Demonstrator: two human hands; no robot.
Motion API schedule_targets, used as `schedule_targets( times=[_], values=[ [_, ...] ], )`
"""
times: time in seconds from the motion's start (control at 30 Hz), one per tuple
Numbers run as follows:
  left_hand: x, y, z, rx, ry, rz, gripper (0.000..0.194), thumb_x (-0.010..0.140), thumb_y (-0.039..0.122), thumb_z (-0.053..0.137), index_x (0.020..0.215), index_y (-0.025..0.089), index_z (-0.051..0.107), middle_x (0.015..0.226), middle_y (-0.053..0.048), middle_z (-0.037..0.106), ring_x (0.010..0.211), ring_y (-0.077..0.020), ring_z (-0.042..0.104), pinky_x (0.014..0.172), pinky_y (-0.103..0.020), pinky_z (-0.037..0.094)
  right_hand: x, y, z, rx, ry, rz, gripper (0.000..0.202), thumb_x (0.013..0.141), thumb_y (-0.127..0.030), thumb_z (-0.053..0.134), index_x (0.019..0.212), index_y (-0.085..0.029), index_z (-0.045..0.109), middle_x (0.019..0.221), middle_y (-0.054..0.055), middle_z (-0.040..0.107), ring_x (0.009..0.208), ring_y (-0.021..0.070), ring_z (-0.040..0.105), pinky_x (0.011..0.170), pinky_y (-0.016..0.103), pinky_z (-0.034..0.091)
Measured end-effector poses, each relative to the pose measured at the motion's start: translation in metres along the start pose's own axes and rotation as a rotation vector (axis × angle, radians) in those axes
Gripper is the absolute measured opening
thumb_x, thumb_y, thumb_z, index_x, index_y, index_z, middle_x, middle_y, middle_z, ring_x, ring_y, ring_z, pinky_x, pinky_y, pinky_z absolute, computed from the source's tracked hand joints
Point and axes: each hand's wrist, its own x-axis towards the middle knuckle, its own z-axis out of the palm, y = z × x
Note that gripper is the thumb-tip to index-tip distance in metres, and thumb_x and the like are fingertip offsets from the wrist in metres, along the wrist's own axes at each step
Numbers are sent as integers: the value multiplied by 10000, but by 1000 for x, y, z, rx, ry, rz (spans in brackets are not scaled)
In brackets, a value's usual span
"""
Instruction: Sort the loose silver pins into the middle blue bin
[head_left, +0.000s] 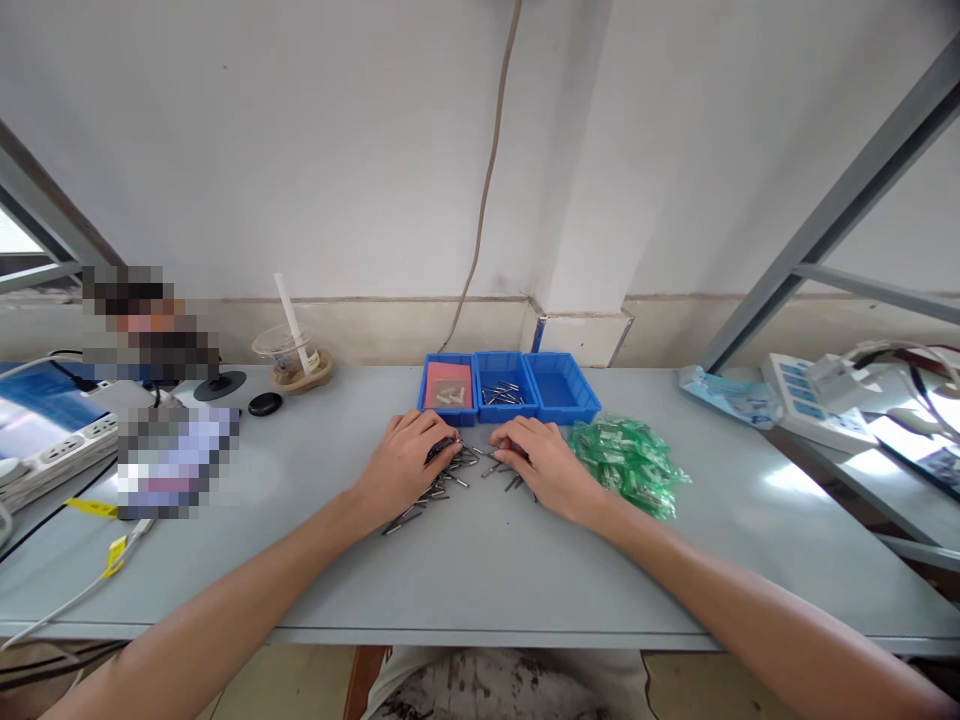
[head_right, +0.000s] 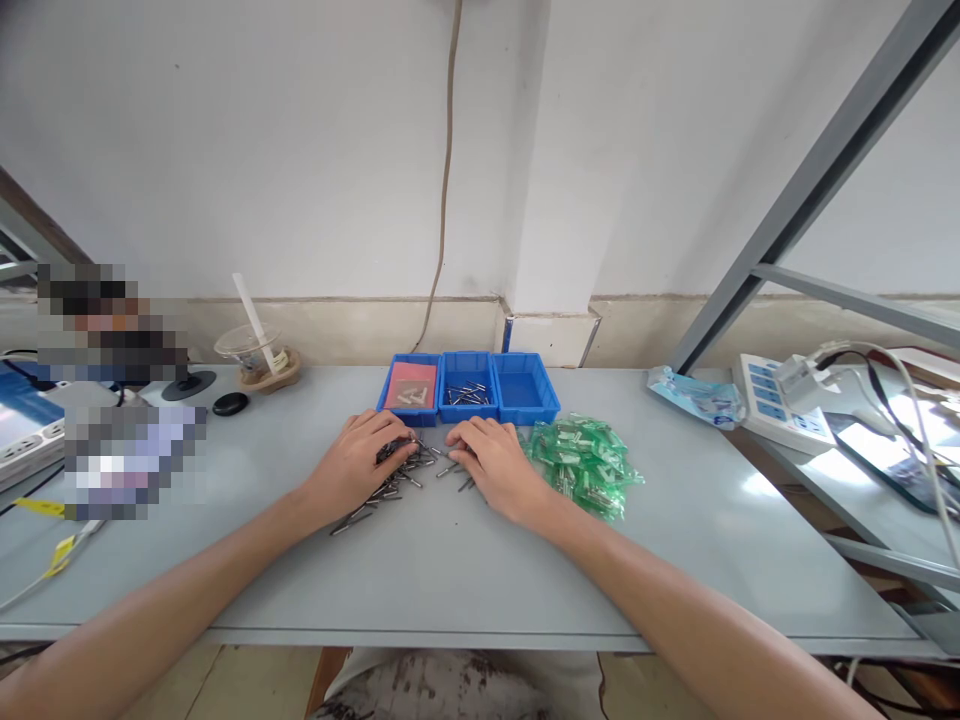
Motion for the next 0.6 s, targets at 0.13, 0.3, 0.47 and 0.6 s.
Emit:
schedule_targets(
  times=[0.13, 0.3, 0.47, 0.6],
  values=[
    [0, -1, 0, -1, 2, 5, 125, 1086, 296, 566, 1088, 237, 676, 1086, -33, 697, 1020, -235, 607, 927, -401, 431, 1, -1, -2, 172, 117, 31, 119, 1077, -215, 511, 1067, -260, 621, 1068, 48, 651, 929, 217, 634, 828, 357, 484],
    [0, 0, 0, -2, 15, 5, 143, 1092, 304, 546, 1100, 241, 674, 1091, -38, 700, 1010, -233, 613, 915, -399, 436, 1, -1, -4, 230, 166, 54, 125, 1074, -202, 507, 1078, -254, 622, 1054, 46, 609, 874, 195, 636, 808, 343, 521],
    [-1, -1, 1, 3, 36, 9, 148, 1097, 304, 537, 1077, 234, 666, 1078, -36, 703, 1002, -231, 610, 907, -393, 432, 1, 4, -1, 108, 99, 7, 143, 1074, -166, 496, 1063, -246, 614, 1061, 53, 626, 942, 216, 609, 837, 360, 496],
    [-1, -3, 2, -3, 31, 6, 179, 1107, 323, 522, 1032, 226, 652, 1069, -31, 710, 999, -225, 614, 909, -391, 430, 0, 9, 4, -92, 8, -47, 189, 1087, -150, 456, 1031, -225, 620, 1020, 74, 649, 942, 254, 557, 845, 395, 451]
  ],
)
